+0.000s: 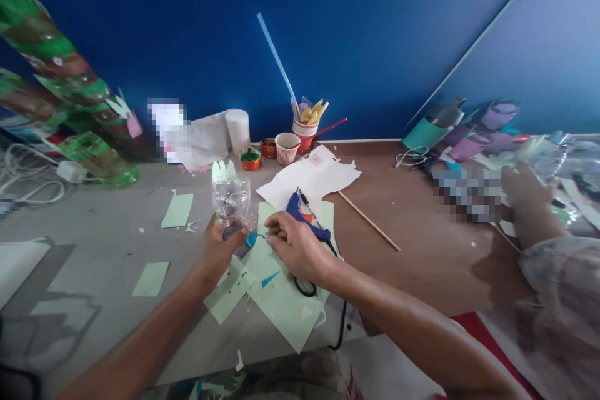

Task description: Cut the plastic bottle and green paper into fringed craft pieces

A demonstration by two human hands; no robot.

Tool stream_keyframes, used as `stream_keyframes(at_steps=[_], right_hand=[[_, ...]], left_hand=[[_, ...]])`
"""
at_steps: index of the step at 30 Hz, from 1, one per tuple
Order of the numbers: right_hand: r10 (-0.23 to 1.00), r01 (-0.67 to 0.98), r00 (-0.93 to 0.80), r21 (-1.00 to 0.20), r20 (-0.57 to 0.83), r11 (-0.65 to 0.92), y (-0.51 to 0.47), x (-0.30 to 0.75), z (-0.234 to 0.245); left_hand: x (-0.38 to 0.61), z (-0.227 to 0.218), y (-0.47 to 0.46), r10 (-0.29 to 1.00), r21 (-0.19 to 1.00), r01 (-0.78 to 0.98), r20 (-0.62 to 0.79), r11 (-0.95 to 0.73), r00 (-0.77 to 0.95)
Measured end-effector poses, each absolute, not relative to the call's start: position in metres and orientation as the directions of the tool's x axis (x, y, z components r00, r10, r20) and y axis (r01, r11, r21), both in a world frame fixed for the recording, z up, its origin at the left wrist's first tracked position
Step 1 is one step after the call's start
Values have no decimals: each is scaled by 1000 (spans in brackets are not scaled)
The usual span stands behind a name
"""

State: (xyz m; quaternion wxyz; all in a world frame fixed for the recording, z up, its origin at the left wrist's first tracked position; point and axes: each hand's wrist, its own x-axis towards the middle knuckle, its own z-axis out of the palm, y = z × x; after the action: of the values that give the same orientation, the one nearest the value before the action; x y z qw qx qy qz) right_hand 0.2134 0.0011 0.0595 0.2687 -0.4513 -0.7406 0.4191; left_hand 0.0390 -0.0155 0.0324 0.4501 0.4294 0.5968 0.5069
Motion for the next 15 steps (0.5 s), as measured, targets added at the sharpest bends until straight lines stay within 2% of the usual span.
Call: stream_keyframes(at_steps=[5,9,12,15], right_hand=[[867,488,-385,-727,317,483,4,215,79],[801,502,-441,-628,405,595,5,213,96],[807,417,-451,-710,382,568,5,212,97],[909,292,-372,-905,189,308,6,211,89]], left_hand=[[41,38,-17,980,984,162,-38,71,-198],[40,40,-18,980,968,240,-20,69,-200],[39,40,-18,982,972,224,-23,66,-189],[40,38,-18,983,977,206,-23,61,-181]])
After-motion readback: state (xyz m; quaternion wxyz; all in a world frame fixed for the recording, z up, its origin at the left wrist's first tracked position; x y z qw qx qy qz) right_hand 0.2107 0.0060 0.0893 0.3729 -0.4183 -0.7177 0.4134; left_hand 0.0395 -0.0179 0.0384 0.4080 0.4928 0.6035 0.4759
